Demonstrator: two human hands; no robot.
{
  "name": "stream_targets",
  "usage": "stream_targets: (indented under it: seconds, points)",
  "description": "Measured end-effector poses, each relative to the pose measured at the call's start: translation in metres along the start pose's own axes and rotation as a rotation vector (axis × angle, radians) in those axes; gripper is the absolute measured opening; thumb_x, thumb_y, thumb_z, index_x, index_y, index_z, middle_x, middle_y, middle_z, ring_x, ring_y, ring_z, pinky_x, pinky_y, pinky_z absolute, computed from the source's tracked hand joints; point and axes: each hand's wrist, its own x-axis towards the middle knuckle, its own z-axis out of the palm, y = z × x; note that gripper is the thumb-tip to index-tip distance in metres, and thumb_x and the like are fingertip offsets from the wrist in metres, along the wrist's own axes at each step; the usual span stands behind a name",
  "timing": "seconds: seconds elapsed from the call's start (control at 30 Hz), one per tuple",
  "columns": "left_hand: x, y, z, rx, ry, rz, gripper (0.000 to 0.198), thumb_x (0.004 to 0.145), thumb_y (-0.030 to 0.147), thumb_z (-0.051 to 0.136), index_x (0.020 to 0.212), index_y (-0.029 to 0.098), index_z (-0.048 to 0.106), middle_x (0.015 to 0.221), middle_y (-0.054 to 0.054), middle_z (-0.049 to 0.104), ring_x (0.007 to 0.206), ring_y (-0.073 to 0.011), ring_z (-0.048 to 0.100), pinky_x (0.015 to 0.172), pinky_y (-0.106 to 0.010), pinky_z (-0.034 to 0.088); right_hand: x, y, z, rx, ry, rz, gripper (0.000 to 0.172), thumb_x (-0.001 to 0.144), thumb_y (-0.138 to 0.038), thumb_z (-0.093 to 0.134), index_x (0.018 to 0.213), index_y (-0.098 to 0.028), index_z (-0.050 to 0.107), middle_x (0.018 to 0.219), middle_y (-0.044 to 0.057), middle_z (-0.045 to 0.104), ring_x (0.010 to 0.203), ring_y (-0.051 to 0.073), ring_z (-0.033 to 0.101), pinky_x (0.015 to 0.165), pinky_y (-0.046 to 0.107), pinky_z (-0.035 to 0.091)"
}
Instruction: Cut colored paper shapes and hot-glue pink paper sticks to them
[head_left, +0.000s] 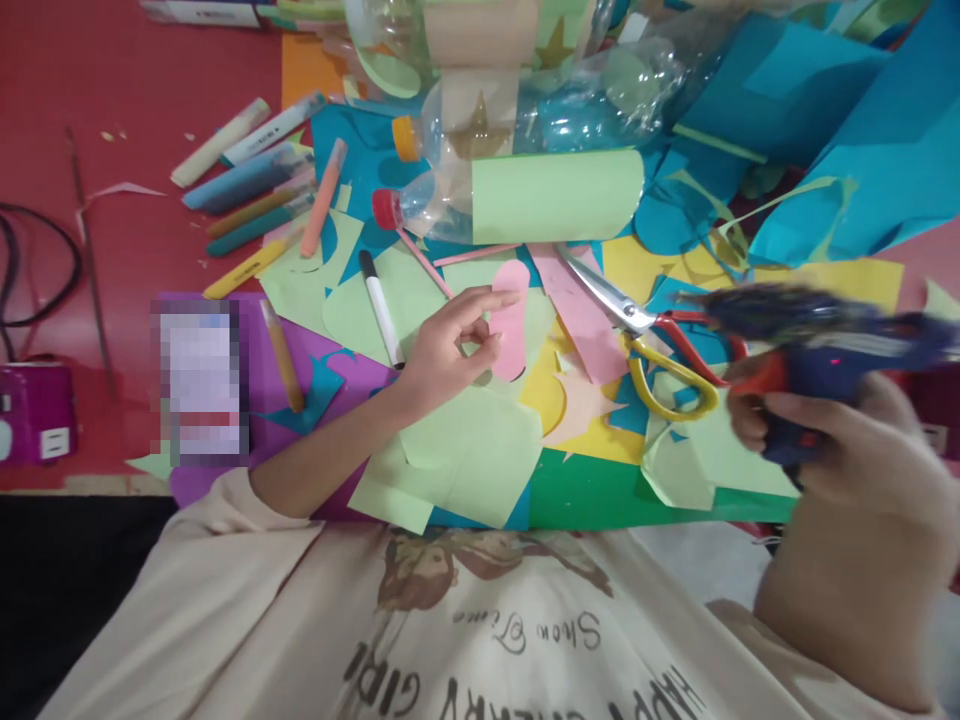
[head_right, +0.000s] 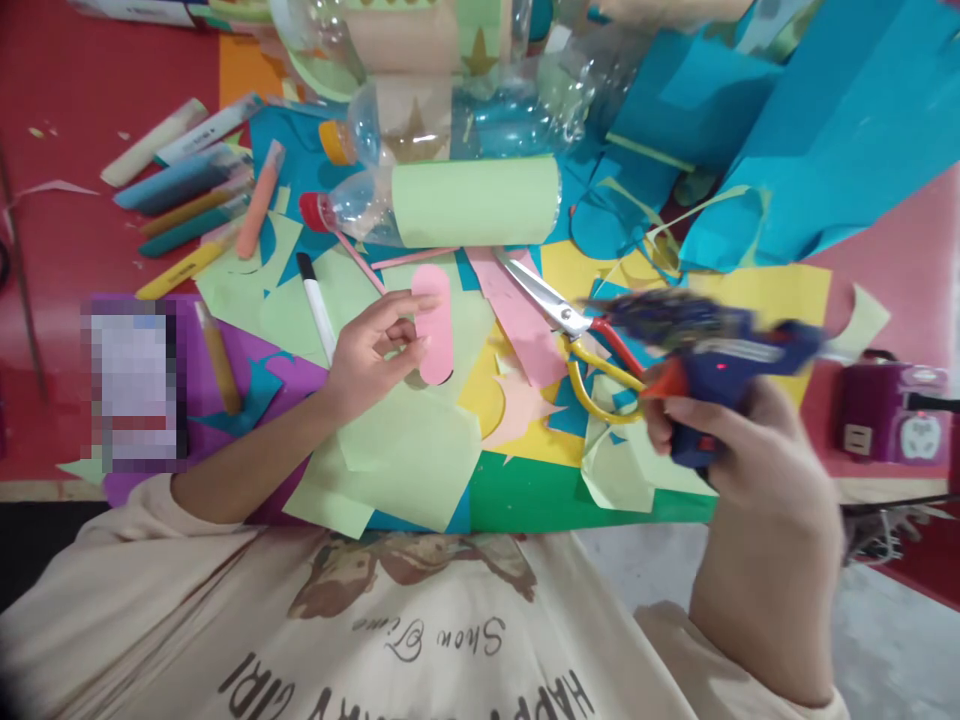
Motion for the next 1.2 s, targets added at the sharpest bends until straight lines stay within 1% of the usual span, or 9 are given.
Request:
stream_targets:
  seconds: [0.03, 0.07, 0.13, 0.3, 0.43, 0.57, 0.73, 0.93, 1.2]
  points:
    - [0.000, -0.001, 0.000, 0.011, 0.002, 0.009, 0.033, 0.083, 0.015, 0.052, 0.115, 0.021, 0.059, 0.116, -0.006, 0.061, 0.067, -0.0033, 0.055, 0.060, -0.016, 0.050, -0.002, -0.005, 0.013, 0.130, -0.099, 0.074, 0.017, 0.058, -0.032, 0.071, 0.058, -0.021, 0.058, 0.044, 0.002, 0.051, 0.034, 0.013, 0.043, 0.032, 0.029, 0.031]
    - [0.000, -0.002, 0.001, 0.021, 0.004, 0.017, 0.033, 0.084, 0.016, 0.052, 0.116, 0.021, 0.058, 0.116, -0.006, 0.061, 0.068, -0.0035, 0.055, 0.061, -0.016, 0.050, -0.003, -0.009, 0.025, 0.209, -0.149, 0.127, 0.018, 0.057, -0.032, 0.072, 0.058, -0.020, 0.059, 0.046, 0.003, 0.055, 0.031, 0.011, 0.041, 0.031, 0.028, 0.029]
    - [-0.001, -0.004, 0.002, 0.039, 0.004, 0.032, 0.033, 0.085, 0.017, 0.052, 0.117, 0.021, 0.058, 0.117, -0.006, 0.060, 0.069, -0.0036, 0.056, 0.061, -0.016, 0.050, -0.003, -0.010, 0.045, 0.276, -0.240, 0.187, 0.019, 0.057, -0.033, 0.073, 0.059, -0.019, 0.060, 0.049, 0.004, 0.060, 0.032, 0.011, 0.046, 0.030, 0.025, 0.032]
    - [-0.001, -0.006, 0.003, 0.076, 0.004, 0.073, 0.036, 0.084, 0.014, 0.051, 0.119, 0.022, 0.056, 0.119, -0.006, 0.059, 0.068, -0.0027, 0.055, 0.061, -0.015, 0.050, 0.001, -0.004, 0.071, 0.366, -0.312, 0.197, 0.018, 0.060, -0.030, 0.072, 0.062, -0.018, 0.060, 0.050, 0.001, 0.061, 0.036, 0.011, 0.051, 0.032, 0.022, 0.038]
    - [0.000, -0.005, 0.003, 0.063, 0.007, 0.085, 0.039, 0.082, 0.011, 0.051, 0.119, 0.022, 0.056, 0.118, -0.006, 0.059, 0.066, -0.0020, 0.055, 0.060, -0.014, 0.050, 0.004, -0.003, 0.078, 0.406, -0.320, 0.160, 0.016, 0.061, -0.028, 0.072, 0.068, -0.017, 0.061, 0.050, -0.001, 0.060, 0.037, 0.010, 0.050, 0.034, 0.022, 0.038]
    - [0.000, -0.005, 0.004, 0.037, -0.007, 0.061, 0.040, 0.082, 0.010, 0.053, 0.120, 0.022, 0.055, 0.120, -0.006, 0.058, 0.063, -0.0012, 0.055, 0.057, -0.013, 0.049, 0.006, -0.001, 0.081, 0.270, -0.304, 0.101, 0.016, 0.065, -0.029, 0.069, 0.070, -0.017, 0.062, 0.050, -0.002, 0.058, 0.039, 0.010, 0.048, 0.037, 0.022, 0.037]
    - [-0.002, -0.005, 0.004, 0.044, -0.025, 0.055, 0.044, 0.082, 0.008, 0.051, 0.123, 0.024, 0.053, 0.123, -0.007, 0.057, 0.057, 0.0006, 0.053, 0.055, -0.013, 0.049, 0.006, -0.006, 0.087, 0.169, -0.229, 0.047, 0.012, 0.062, -0.027, 0.063, 0.064, -0.017, 0.057, 0.046, -0.003, 0.053, 0.039, 0.010, 0.046, 0.038, 0.023, 0.036]
    - [-0.003, -0.004, 0.004, 0.071, -0.044, 0.071, 0.051, 0.081, 0.006, 0.049, 0.127, 0.026, 0.050, 0.129, -0.008, 0.054, 0.056, 0.0018, 0.052, 0.056, -0.012, 0.049, 0.006, -0.011, 0.093, 0.117, -0.282, -0.060, 0.011, 0.065, -0.023, 0.057, 0.058, -0.019, 0.050, 0.045, -0.003, 0.050, 0.042, 0.009, 0.044, 0.042, 0.024, 0.036]
    - [-0.004, -0.002, 0.003, 0.082, -0.058, 0.064, 0.049, 0.082, 0.007, 0.048, 0.128, 0.026, 0.049, 0.130, -0.008, 0.053, 0.060, 0.0009, 0.054, 0.059, -0.013, 0.050, 0.006, -0.010, 0.095, 0.127, -0.309, -0.046, 0.007, 0.064, -0.020, 0.055, 0.059, -0.019, 0.051, 0.045, -0.004, 0.049, 0.041, 0.009, 0.044, 0.042, 0.024, 0.036]
